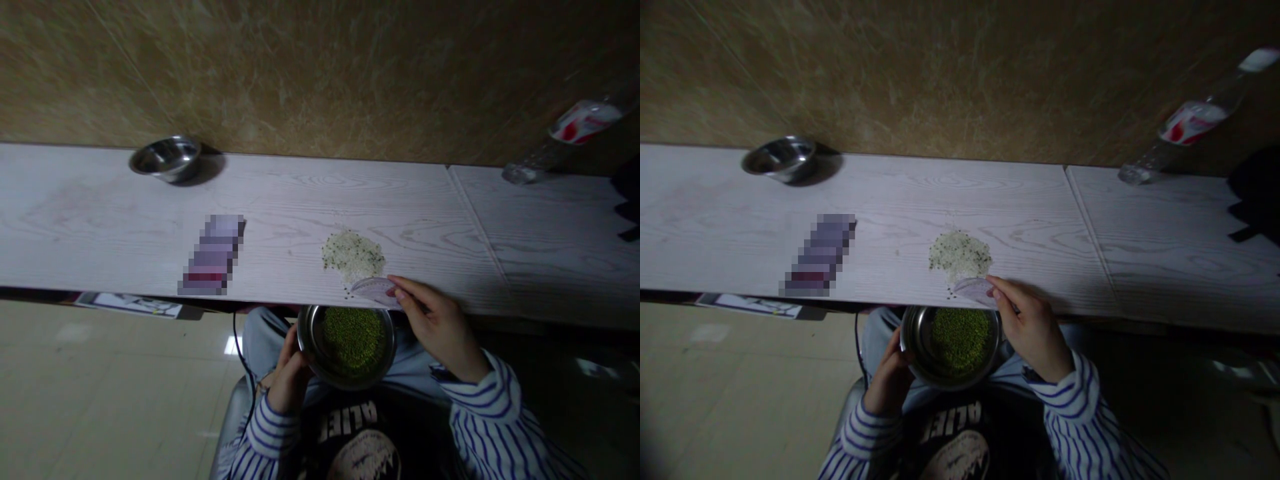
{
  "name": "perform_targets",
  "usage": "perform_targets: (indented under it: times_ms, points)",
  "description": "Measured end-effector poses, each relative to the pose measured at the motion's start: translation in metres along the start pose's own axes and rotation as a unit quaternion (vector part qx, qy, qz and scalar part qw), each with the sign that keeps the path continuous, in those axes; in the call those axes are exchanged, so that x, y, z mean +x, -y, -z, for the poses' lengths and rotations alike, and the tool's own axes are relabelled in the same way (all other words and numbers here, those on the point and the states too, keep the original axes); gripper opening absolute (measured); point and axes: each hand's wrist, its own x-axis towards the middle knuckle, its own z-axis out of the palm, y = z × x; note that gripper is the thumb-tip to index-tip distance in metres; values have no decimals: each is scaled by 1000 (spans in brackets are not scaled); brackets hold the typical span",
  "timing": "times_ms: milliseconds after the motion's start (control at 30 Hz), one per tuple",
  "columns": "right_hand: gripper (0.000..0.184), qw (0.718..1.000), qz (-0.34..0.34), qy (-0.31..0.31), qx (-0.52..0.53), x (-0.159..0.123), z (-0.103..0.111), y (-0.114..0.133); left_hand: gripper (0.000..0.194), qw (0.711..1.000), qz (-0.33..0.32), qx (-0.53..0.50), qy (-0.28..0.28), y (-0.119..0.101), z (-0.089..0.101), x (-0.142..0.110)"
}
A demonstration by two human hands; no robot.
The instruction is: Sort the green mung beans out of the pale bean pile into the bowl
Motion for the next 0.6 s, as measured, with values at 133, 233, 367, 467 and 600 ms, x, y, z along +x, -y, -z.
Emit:
perform_targets:
  times_ms: [133, 233, 367, 467, 600]
  points:
    - [30, 1000, 2, -4, -5, 0, 0, 1, 54, 1000, -3, -16, -11, -2, -2, -1]
    - [31, 1000, 5, 6, -3, -1, -1, 4, 53, 1000, -2, -20, -15, -3, -5, -2]
    - [31, 1000, 8, 14, 2, -2, -4, 6, 54, 1000, 3, -18, -18, -3, -6, -3]
    - [31, 1000, 7, 13, 4, -2, -6, 6, 55, 999, 6, -28, -16, -2, -4, -2]
    - [31, 1000, 8, 8, 5, -2, -8, 6, 54, 999, 4, -30, -16, -2, -1, -2]
